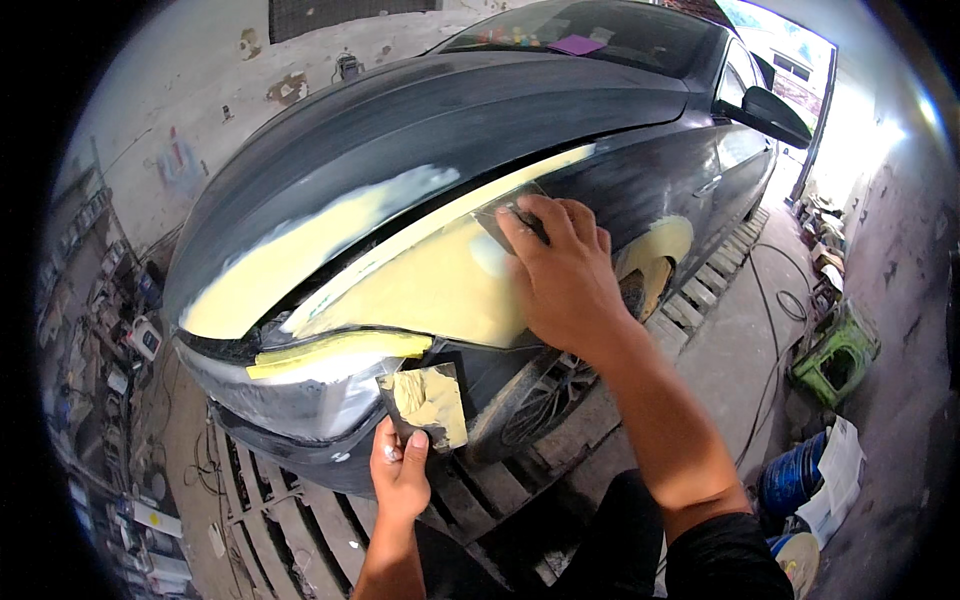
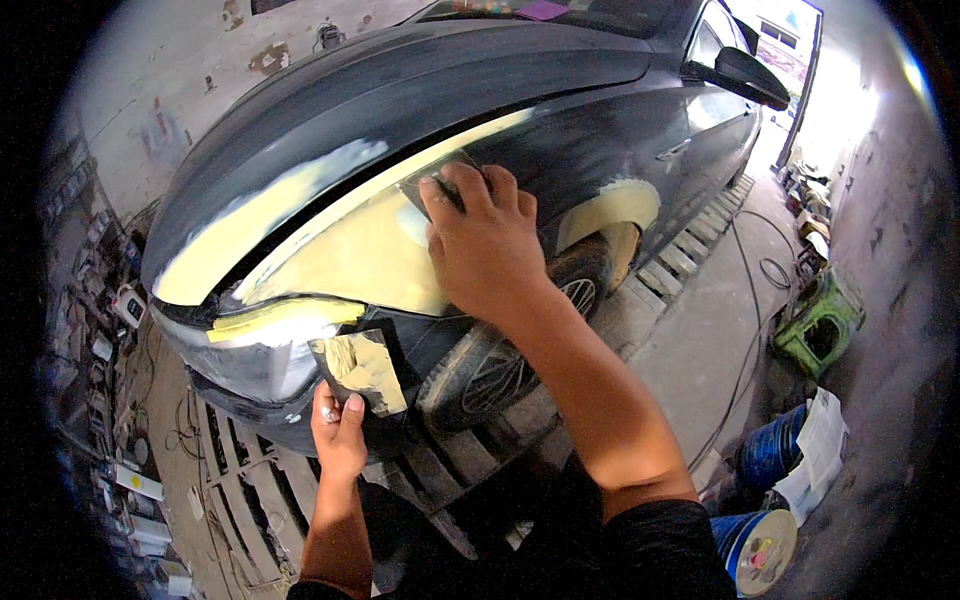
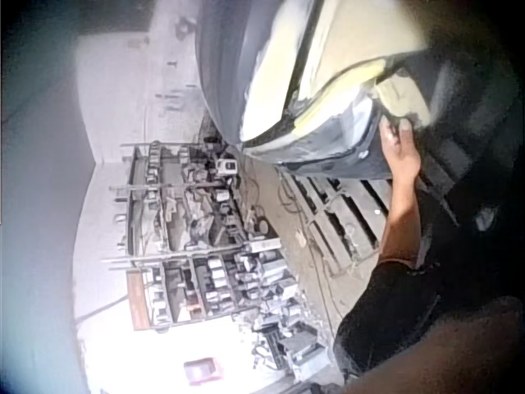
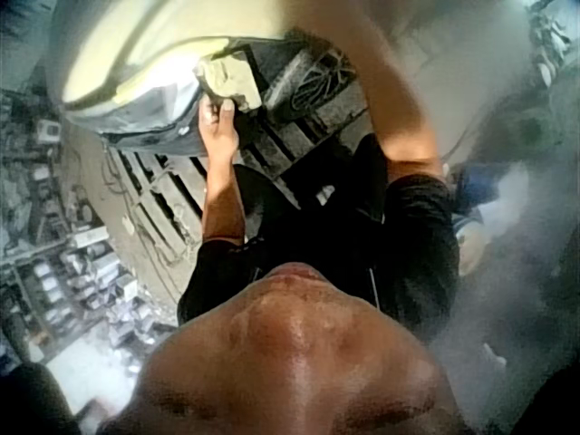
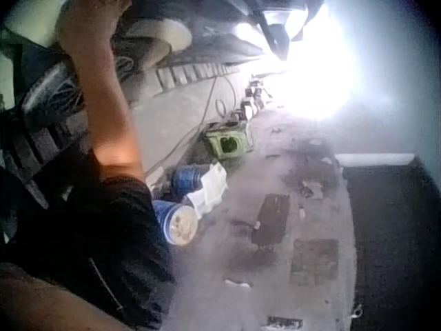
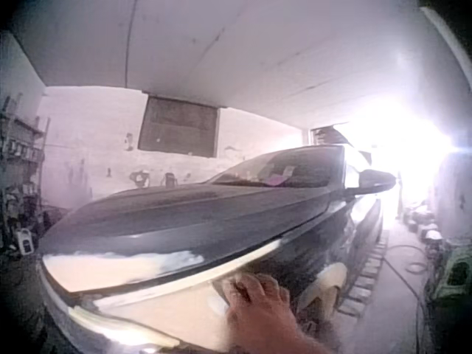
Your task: The person sands a car fender using a sanding block and sandpaper, moving the tools across the yellow filler material on the black car body.
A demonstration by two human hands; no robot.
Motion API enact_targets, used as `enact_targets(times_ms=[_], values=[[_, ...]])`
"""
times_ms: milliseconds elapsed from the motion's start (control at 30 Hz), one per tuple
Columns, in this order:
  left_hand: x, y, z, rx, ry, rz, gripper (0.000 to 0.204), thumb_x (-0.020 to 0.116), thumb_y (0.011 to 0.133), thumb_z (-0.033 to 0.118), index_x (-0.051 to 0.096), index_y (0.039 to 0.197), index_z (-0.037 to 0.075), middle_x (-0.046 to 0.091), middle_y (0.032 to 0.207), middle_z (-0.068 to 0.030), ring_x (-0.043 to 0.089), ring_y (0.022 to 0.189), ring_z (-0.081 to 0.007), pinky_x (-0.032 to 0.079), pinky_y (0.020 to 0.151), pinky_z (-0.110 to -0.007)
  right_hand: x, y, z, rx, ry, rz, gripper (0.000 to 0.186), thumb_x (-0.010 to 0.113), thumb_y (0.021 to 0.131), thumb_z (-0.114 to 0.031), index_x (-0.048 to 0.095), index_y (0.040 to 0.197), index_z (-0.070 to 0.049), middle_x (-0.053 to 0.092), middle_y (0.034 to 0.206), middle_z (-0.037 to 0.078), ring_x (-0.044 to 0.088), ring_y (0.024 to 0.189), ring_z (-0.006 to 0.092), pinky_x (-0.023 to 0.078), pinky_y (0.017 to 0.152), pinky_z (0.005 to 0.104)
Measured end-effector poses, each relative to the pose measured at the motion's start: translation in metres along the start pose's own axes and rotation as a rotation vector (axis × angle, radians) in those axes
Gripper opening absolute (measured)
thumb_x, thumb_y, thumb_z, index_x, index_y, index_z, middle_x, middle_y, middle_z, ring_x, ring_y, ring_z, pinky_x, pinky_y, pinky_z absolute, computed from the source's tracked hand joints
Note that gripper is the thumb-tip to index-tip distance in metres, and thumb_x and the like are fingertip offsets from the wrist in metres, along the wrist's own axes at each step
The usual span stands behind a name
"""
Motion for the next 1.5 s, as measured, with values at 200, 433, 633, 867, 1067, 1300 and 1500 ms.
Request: enact_targets(times_ms=[200, 433, 633, 867, 1067, 1300, 1500], values=[[-0.001, 0.0, 0.003, 0.028, 0.008, -0.006, 0.035, 0.056, 0.095, 0.014, 0.048, 0.126, -0.002, 0.057, 0.118, -0.0076, 0.052, 0.107, -0.0139, 0.038, 0.096, -0.03, -0.004, -0.006, -0.001, -0.045, -0.034, -0.055, 0.043, 0.059, 0.083, -0.017, 0.056, 0.125, -0.009, 0.047, 0.126, 0.012, 0.042, 0.117, 0.0363, 0.038, 0.092, 0.0534], [0.001, 0.0, 0.001, 0.015, 0.0, 0.029, 0.036, 0.057, 0.095, 0.014, 0.048, 0.125, -0.004, 0.059, 0.116, -0.0075, 0.053, 0.105, -0.0133, 0.04, 0.094, -0.029, 0.002, -0.003, -0.018, -0.049, -0.033, -0.018, 0.04, 0.057, 0.083, -0.018, 0.058, 0.121, -0.005, 0.049, 0.122, 0.012, 0.044, 0.111, 0.0361, 0.04, 0.088, 0.0519], [0.0, -0.002, 0.002, 0.028, -0.019, 0.049, 0.032, 0.054, 0.095, 0.008, 0.049, 0.124, -0.005, 0.06, 0.114, -0.0071, 0.054, 0.102, -0.0117, 0.04, 0.093, -0.027, -0.009, -0.004, -0.019, -0.092, -0.041, -0.18, 0.039, 0.059, 0.08, -0.017, 0.061, 0.117, -0.004, 0.052, 0.118, 0.013, 0.048, 0.104, 0.0352, 0.041, 0.081, 0.0492], [0.001, 0.0, 0.002, 0.024, -0.018, 0.06, 0.033, 0.056, 0.095, 0.01, 0.049, 0.124, -0.004, 0.059, 0.114, -0.0065, 0.053, 0.103, -0.0115, 0.04, 0.094, -0.027, -0.014, -0.023, -0.012, -0.132, -0.07, -0.22, 0.038, 0.059, 0.078, -0.016, 0.063, 0.114, -0.004, 0.052, 0.118, 0.013, 0.048, 0.105, 0.0363, 0.042, 0.08, 0.0487], [-0.003, 0.0, -0.001, -0.003, -0.044, 0.073, 0.037, 0.058, 0.093, 0.01, 0.048, 0.126, -0.003, 0.058, 0.117, -0.0067, 0.054, 0.105, -0.0137, 0.039, 0.096, -0.028, -0.013, -0.047, -0.006, -0.13, -0.084, -0.246, 0.041, 0.058, 0.079, -0.017, 0.059, 0.119, -0.006, 0.05, 0.119, 0.013, 0.046, 0.11, 0.0382, 0.041, 0.084, 0.0511], [-0.004, 0.0, -0.003, 0.014, -0.118, 0.07, 0.039, 0.059, 0.091, 0.007, 0.047, 0.128, -0.002, 0.058, 0.119, -0.0076, 0.054, 0.108, -0.0156, 0.038, 0.098, -0.03, -0.016, -0.071, 0.002, -0.118, -0.064, -0.312, 0.045, 0.059, 0.077, -0.016, 0.056, 0.122, -0.009, 0.049, 0.12, 0.012, 0.044, 0.113, 0.0394, 0.04, 0.086, 0.0525], [0.0, 0.0, -0.002, 0.009, -0.128, 0.072, 0.041, 0.058, 0.092, 0.008, 0.045, 0.13, -0.002, 0.057, 0.121, -0.0081, 0.053, 0.11, -0.0164, 0.038, 0.098, -0.03, -0.019, -0.086, 0.006, -0.128, -0.112, -0.292, 0.043, 0.06, 0.076, -0.017, 0.058, 0.118, -0.01, 0.049, 0.119, 0.011, 0.043, 0.113, 0.0391, 0.04, 0.087, 0.052]])
Point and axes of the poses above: each hand's wrist, its own y-axis towards the middle knuckle, its own x-axis out of the palm, z = x × y, the point moved 5 cm from there along y, towards the middle knuckle
